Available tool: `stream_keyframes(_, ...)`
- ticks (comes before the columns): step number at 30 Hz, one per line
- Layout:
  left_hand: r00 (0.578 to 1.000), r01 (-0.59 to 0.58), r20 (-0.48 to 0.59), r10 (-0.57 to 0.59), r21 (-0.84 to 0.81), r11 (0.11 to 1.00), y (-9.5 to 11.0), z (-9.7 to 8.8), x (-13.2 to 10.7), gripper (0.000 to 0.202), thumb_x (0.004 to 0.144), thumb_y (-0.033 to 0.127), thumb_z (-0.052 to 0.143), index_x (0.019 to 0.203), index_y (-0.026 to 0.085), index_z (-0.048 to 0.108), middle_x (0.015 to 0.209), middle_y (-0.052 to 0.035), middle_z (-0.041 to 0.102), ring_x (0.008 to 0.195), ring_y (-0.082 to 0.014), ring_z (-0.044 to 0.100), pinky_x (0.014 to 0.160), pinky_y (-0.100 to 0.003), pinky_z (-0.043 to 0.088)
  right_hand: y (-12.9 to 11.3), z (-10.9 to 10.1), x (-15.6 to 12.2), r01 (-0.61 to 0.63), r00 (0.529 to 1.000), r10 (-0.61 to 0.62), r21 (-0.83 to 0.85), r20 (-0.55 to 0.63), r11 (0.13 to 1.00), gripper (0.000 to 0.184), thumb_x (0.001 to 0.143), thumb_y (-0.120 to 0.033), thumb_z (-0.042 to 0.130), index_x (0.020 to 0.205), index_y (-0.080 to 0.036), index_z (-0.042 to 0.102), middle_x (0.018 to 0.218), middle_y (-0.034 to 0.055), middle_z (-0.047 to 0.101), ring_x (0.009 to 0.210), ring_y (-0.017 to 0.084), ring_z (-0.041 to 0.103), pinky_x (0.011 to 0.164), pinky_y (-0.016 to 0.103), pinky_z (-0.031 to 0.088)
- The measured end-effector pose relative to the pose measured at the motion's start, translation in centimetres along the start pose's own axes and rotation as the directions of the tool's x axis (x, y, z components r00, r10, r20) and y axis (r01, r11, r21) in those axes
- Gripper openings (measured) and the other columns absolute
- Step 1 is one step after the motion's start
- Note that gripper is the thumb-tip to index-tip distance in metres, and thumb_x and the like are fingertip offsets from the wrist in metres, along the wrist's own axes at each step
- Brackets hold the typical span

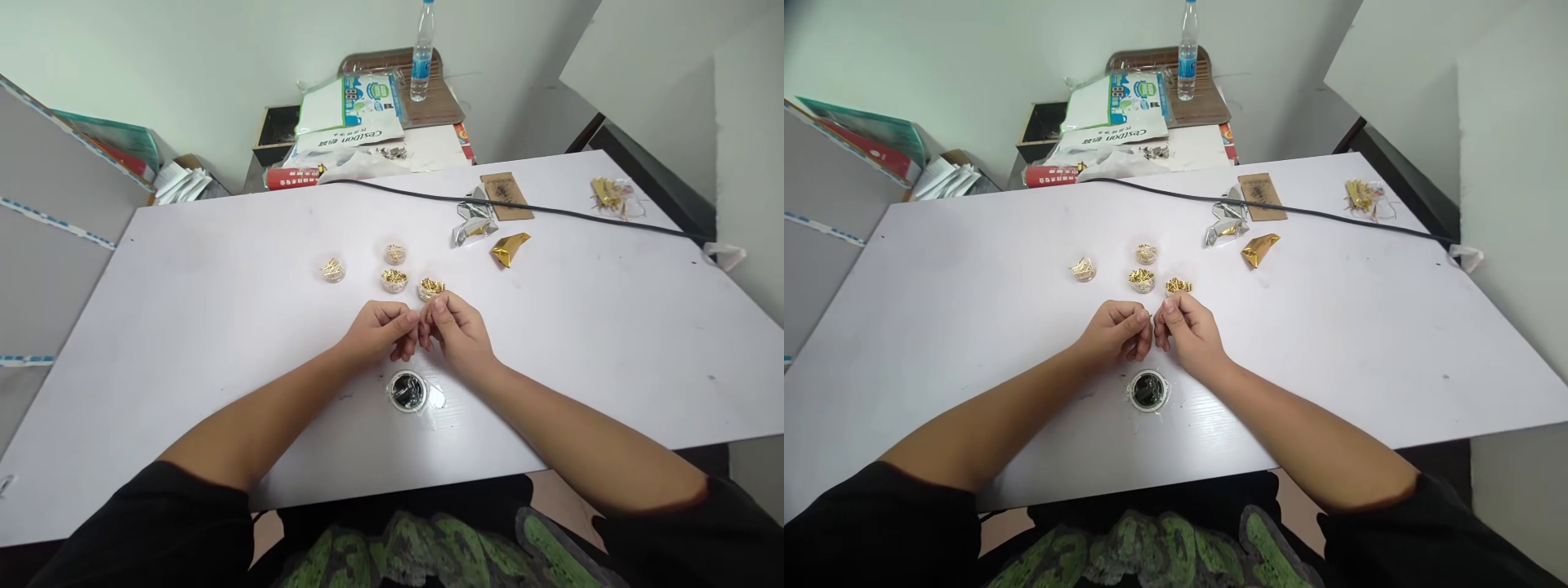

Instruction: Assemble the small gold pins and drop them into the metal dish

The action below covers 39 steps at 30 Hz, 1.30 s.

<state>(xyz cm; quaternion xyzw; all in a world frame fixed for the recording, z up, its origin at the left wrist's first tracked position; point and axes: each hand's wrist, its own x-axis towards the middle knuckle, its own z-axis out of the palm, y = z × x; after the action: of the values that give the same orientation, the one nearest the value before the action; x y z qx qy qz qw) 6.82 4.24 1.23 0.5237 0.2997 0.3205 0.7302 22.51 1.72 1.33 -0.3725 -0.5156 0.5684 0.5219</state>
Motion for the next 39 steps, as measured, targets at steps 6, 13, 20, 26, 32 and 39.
stream_keyframes(6,0.998,-0.023,0.049,0.029,-0.119,0.993,-0.8,0.1,-0.3,0.042,0.091,0.050,0.056,0.071,0.014,0.049,0.064,-0.0007,0.056,0.058,-0.0093,0.052,0.053,-0.022,0.038,0.6,0.3,-0.3,-0.060,0.997,0.058,-0.055,-0.045,0.997,0.045,0.092,-0.057,0.054,0.069,-0.019,0.044,0.055,-0.0052,0.047,0.048,0.009,0.050,0.047,0.024,0.040)
stream_keyframes(13,0.995,-0.051,0.083,0.059,-0.103,0.993,-1.0,0.4,-0.3,0.041,0.092,0.047,0.054,0.066,0.016,0.046,0.062,0.0007,0.050,0.065,-0.0115,0.051,0.068,-0.027,0.042,0.8,0.5,-0.4,-0.028,0.998,0.020,-0.138,-0.060,0.990,0.045,0.095,-0.056,0.050,0.069,-0.020,0.042,0.050,-0.0044,0.050,0.046,0.010,0.052,0.045,0.023,0.035)
stream_keyframes(20,0.990,-0.069,0.112,0.081,-0.111,0.991,-1.1,0.4,-0.4,0.039,0.095,0.041,0.051,0.065,0.016,0.048,0.061,0.0008,0.050,0.070,-0.0118,0.052,0.082,-0.029,0.043,0.9,0.6,-0.7,0.005,0.998,-0.017,-0.195,-0.056,0.981,0.045,0.095,-0.056,0.049,0.070,-0.020,0.043,0.051,-0.0026,0.055,0.049,0.011,0.053,0.050,0.025,0.036)
stream_keyframes(26,0.990,-0.080,0.113,0.088,-0.079,0.994,-0.9,0.4,-0.5,0.041,0.091,0.045,0.056,0.063,0.016,0.049,0.062,0.0003,0.049,0.068,-0.0123,0.050,0.077,-0.029,0.042,0.7,0.8,-0.6,0.042,0.998,-0.048,-0.176,-0.028,0.984,0.045,0.094,-0.056,0.050,0.068,-0.020,0.041,0.049,-0.0030,0.055,0.048,0.011,0.054,0.050,0.025,0.034)
stream_keyframes(32,0.984,-0.076,0.144,0.100,-0.166,0.983,-1.0,0.4,-0.5,0.039,0.093,0.041,0.056,0.064,0.015,0.050,0.061,0.0006,0.049,0.067,-0.0115,0.049,0.078,-0.027,0.041,0.9,0.5,-0.8,0.022,0.999,-0.031,-0.184,-0.043,0.983,0.047,0.093,-0.058,0.052,0.067,-0.020,0.041,0.052,-0.0023,0.055,0.049,0.010,0.051,0.050,0.025,0.034)
stream_keyframes(39,0.983,-0.071,0.157,0.096,-0.157,0.985,-1.2,0.1,-0.6,0.041,0.093,0.043,0.056,0.065,0.014,0.053,0.063,-0.0004,0.050,0.068,-0.0110,0.049,0.077,-0.025,0.041,0.8,0.5,-0.8,0.016,1.000,-0.019,-0.170,-0.013,0.985,0.046,0.093,-0.057,0.051,0.067,-0.020,0.041,0.051,-0.0030,0.054,0.049,0.011,0.052,0.050,0.024,0.034)
